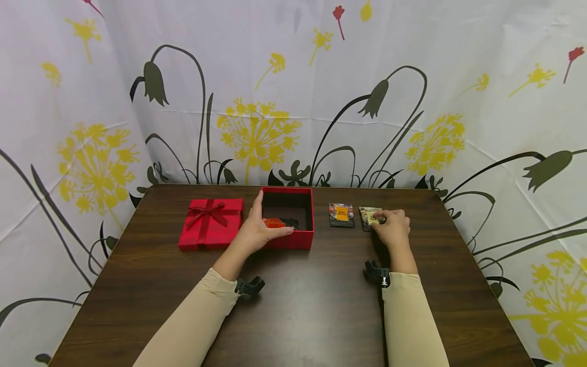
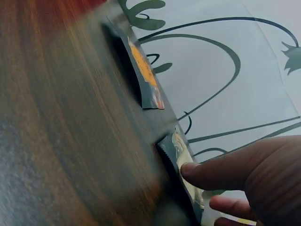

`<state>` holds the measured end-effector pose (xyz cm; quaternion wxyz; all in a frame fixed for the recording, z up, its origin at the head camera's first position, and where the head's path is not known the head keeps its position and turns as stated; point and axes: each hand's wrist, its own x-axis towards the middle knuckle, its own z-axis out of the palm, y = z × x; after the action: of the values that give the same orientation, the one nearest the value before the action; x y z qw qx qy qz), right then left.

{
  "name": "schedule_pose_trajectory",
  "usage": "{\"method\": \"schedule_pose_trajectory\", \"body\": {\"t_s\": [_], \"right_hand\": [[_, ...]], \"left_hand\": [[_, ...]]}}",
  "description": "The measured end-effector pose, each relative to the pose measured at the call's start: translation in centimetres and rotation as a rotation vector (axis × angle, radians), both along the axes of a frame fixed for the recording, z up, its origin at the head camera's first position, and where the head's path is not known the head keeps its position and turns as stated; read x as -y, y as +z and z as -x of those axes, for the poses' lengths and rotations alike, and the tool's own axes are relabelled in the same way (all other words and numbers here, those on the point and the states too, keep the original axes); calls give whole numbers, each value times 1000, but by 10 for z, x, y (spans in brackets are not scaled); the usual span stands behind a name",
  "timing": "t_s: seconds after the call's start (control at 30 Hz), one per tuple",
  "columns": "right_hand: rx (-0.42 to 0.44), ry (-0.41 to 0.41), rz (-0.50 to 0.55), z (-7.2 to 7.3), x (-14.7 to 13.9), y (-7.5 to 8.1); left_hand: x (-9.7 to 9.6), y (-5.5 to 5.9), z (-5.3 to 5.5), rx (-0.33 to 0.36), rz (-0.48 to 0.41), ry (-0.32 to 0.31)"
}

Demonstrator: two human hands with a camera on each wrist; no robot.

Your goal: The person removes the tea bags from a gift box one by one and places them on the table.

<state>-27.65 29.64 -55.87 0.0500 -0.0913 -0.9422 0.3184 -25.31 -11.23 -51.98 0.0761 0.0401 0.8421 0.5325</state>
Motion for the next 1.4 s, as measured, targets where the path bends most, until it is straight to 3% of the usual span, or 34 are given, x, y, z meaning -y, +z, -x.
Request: {"method": "schedule_pose_trajectory", "body": {"t_s": [0.2,0.93,1.17,1.3,1.4], "right_hand": [[8,41,14,0,3,-1],[24,36,13,0,4,0],[-119,22,47,-4,11,12],[-215,73,92,-6,25,29],[-240,127,111,-8,40,43]], "left_hand": [[0,-1,0,4,11,2],[1,-2,1,7,-4,-7],[0,-1,-2,23,17,-9],[1,-1,-1,16,15,-7],[2,-1,1,17,10,-6]]}}
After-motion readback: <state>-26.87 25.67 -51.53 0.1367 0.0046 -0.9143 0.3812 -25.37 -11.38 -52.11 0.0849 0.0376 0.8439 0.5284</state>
